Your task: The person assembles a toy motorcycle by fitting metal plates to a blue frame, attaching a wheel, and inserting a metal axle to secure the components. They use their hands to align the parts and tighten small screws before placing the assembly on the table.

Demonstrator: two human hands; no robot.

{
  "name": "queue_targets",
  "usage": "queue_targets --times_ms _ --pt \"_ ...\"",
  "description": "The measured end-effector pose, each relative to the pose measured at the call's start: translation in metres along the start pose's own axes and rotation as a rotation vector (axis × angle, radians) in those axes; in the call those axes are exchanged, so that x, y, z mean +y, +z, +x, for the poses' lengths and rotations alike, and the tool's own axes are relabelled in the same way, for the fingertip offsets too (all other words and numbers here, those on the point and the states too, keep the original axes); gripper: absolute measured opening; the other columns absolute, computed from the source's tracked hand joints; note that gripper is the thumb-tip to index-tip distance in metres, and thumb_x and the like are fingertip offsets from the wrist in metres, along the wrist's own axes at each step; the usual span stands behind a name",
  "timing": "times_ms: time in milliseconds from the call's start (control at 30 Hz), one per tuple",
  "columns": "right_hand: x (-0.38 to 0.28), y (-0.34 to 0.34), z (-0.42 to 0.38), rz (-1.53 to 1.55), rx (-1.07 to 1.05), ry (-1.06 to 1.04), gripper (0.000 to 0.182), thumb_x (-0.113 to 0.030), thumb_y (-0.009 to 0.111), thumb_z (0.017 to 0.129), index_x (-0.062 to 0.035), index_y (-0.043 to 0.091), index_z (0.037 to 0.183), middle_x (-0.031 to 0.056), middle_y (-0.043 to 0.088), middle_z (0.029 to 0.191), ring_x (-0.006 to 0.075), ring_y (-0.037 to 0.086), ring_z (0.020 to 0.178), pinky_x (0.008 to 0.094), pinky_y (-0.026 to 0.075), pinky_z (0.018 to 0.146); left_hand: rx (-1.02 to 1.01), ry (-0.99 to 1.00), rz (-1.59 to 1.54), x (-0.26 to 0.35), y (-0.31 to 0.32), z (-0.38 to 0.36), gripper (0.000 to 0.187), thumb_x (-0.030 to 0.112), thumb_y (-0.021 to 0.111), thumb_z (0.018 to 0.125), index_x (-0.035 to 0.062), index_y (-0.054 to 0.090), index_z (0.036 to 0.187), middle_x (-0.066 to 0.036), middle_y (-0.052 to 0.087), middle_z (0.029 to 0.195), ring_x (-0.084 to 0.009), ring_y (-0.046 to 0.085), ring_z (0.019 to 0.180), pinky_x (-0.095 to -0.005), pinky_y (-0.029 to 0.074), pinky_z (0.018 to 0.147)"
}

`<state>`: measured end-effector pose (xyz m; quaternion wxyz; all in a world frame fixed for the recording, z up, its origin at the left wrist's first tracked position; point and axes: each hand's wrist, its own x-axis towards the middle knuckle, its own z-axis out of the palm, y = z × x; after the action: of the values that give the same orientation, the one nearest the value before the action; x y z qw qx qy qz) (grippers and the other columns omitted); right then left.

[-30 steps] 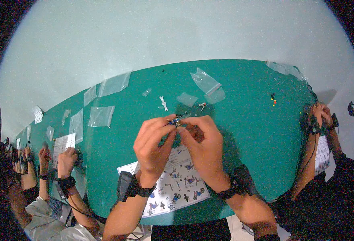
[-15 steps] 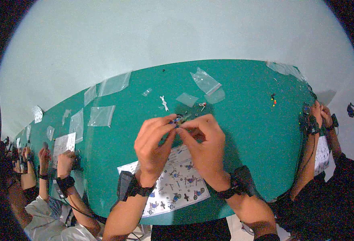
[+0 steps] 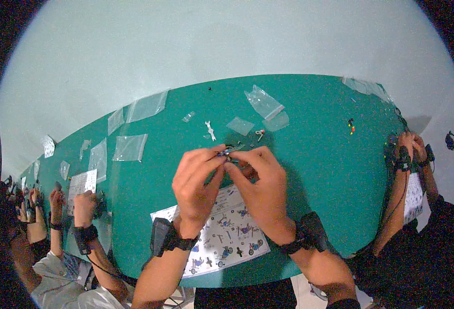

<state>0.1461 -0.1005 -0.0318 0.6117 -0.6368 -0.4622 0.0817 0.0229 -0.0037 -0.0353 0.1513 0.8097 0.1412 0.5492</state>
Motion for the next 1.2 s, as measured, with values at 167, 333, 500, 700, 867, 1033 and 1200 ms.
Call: queue_targets --times_ms 167,333,500,700,867,1033,1200 --pt "0.000 -0.006 0.004 0.042 -0.015 -0.090 0.014 -0.004 0.084 0.089 -0.0053 0.077 0.102 0.0061 0.064 0.094 0.0148 0.067 0.078 0.0270 0.055 0.067 -0.023 0.030 0.010 0.000 -0.002 0.001 0.029 -0.007 0.086 0.075 -0.0005 0.076 0.102 -0.012 0.078 0.115 -0.0323 0.073 0.102 -0.0396 0.061 0.085" --pt "0.005 -0.010 0.012 0.081 0.046 0.049 0.013 -0.003 0.081 0.091 -0.0040 0.074 0.101 0.0076 0.065 0.097 0.0161 0.068 0.079 0.0295 0.057 0.069 0.020 -0.085 0.044 -0.002 -0.002 0.003 0.024 -0.006 0.085 0.078 0.0014 0.078 0.099 -0.013 0.080 0.112 -0.0301 0.074 0.104 -0.0385 0.060 0.089" --pt "0.024 -0.018 0.015 -0.348 -0.147 -0.121 0.017 -0.006 0.080 0.090 -0.0028 0.071 0.103 0.0138 0.067 0.104 0.0303 0.071 0.082 0.0404 0.059 0.074 0.104 -0.329 -0.064 -0.006 -0.004 0.005 0.014 -0.002 0.083 0.084 0.0012 0.081 0.098 -0.012 0.080 0.113 -0.0277 0.074 0.104 -0.0367 0.059 0.089" --pt "0.033 -0.018 0.018 -0.599 -0.363 -0.142 0.011 -0.004 0.067 0.096 -0.0001 0.065 0.106 0.0195 0.066 0.107 0.0423 0.071 0.093 0.0506 0.059 0.079 0.085 -0.497 -0.172 -0.007 -0.001 0.001 0.011 -0.003 0.079 0.091 0.0012 0.082 0.101 -0.011 0.079 0.117 -0.0172 0.073 0.104 -0.0289 0.056 0.089" --pt "0.029 -0.011 0.011 -0.913 -0.400 -0.208 0.016 0.001 0.061 0.094 0.0015 0.057 0.110 0.0234 0.063 0.108 0.0423 0.072 0.095 0.0498 0.061 0.074 0.103 -0.516 -0.207 -0.007 0.000 0.000 0.011 -0.002 0.079 0.091 0.0014 0.081 0.102 -0.010 0.079 0.115 -0.0144 0.071 0.104 -0.0258 0.055 0.087" --pt "0.017 -0.026 0.023 -0.392 -0.324 0.036 0.011 -0.002 0.065 0.100 0.0024 0.063 0.110 0.0182 0.073 0.100 0.0300 0.077 0.080 0.0386 0.063 0.068 0.155 -0.648 -0.313 -0.002 -0.002 0.004 0.012 -0.002 0.079 0.092 0.0012 0.081 0.103 -0.010 0.078 0.116 -0.0152 0.071 0.105 -0.0267 0.055 0.089" --pt "0.007 -0.019 0.020 0.243 -0.210 0.218 0.014 -0.007 0.070 0.103 0.0039 0.070 0.111 0.0123 0.079 0.093 0.0180 0.079 0.078 0.0309 0.062 0.068 0.118 -0.579 -0.276 -0.001 -0.002 0.003 0.015 -0.004 0.078 0.093 0.0003 0.082 0.107 -0.012 0.078 0.119 -0.0174 0.071 0.109 -0.0286 0.056 0.094"
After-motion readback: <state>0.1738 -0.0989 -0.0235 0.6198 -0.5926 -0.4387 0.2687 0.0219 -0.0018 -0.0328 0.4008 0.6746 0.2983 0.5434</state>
